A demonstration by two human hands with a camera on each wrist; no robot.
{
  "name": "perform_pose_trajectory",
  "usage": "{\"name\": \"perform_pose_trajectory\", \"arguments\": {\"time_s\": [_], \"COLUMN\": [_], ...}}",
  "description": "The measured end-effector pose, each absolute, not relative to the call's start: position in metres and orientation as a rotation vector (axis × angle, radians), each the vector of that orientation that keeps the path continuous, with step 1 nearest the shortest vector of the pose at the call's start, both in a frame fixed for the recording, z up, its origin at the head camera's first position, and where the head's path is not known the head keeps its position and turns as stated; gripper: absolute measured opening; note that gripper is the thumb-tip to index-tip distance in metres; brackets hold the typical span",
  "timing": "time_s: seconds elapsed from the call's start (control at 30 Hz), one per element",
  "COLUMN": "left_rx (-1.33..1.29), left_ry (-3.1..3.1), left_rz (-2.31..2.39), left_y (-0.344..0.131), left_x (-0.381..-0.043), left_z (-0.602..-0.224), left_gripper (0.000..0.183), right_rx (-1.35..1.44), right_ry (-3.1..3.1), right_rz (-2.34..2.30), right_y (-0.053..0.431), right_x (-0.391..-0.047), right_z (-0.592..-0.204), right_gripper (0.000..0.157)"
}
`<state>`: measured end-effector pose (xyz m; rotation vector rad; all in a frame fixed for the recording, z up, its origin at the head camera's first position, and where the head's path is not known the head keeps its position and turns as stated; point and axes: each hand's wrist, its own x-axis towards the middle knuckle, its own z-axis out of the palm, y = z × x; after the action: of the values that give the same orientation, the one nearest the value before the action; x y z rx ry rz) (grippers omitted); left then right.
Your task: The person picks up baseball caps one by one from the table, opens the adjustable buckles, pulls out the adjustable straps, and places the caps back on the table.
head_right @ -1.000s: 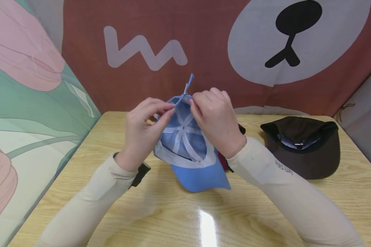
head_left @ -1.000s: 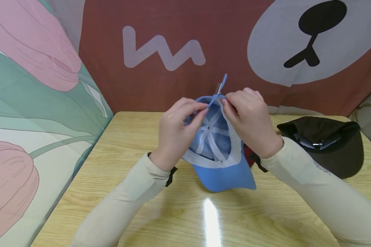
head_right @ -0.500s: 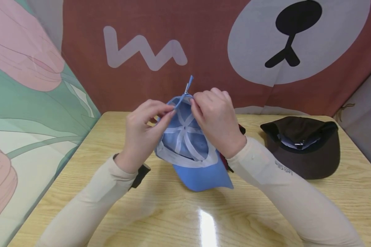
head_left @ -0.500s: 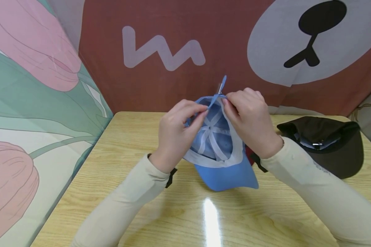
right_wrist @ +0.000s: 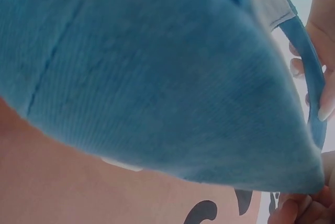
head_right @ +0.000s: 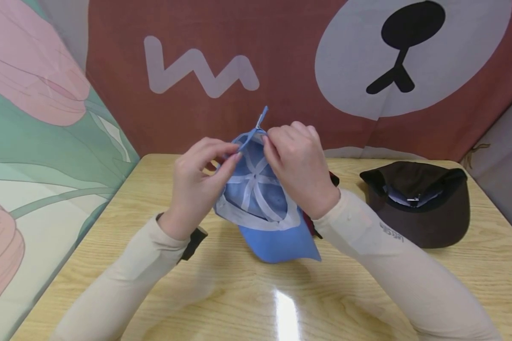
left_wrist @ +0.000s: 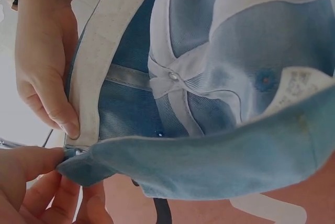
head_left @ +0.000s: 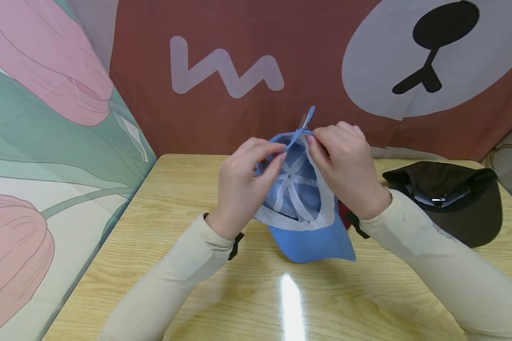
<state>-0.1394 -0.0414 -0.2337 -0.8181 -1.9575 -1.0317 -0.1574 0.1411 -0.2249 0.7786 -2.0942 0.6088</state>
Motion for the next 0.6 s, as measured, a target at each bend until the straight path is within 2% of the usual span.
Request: {"name": "perform_pose_trajectory", "arguments": {"time_s": [0.6], "left_rx": [-0.831], "left_ry": [-1.967], "left_rz": [-1.010], "left_y": [-0.0399], "left_x": [-0.1389], "left_z": [-0.2350], "left_gripper": [0.009], "right_rx": [0.766], "right_ry": [-2.089], "right_rz": [0.609], "right_y": [0.1429], "right_x": [-0.1599], "right_z": [-0.2276], "right_gripper": [0.010]}}
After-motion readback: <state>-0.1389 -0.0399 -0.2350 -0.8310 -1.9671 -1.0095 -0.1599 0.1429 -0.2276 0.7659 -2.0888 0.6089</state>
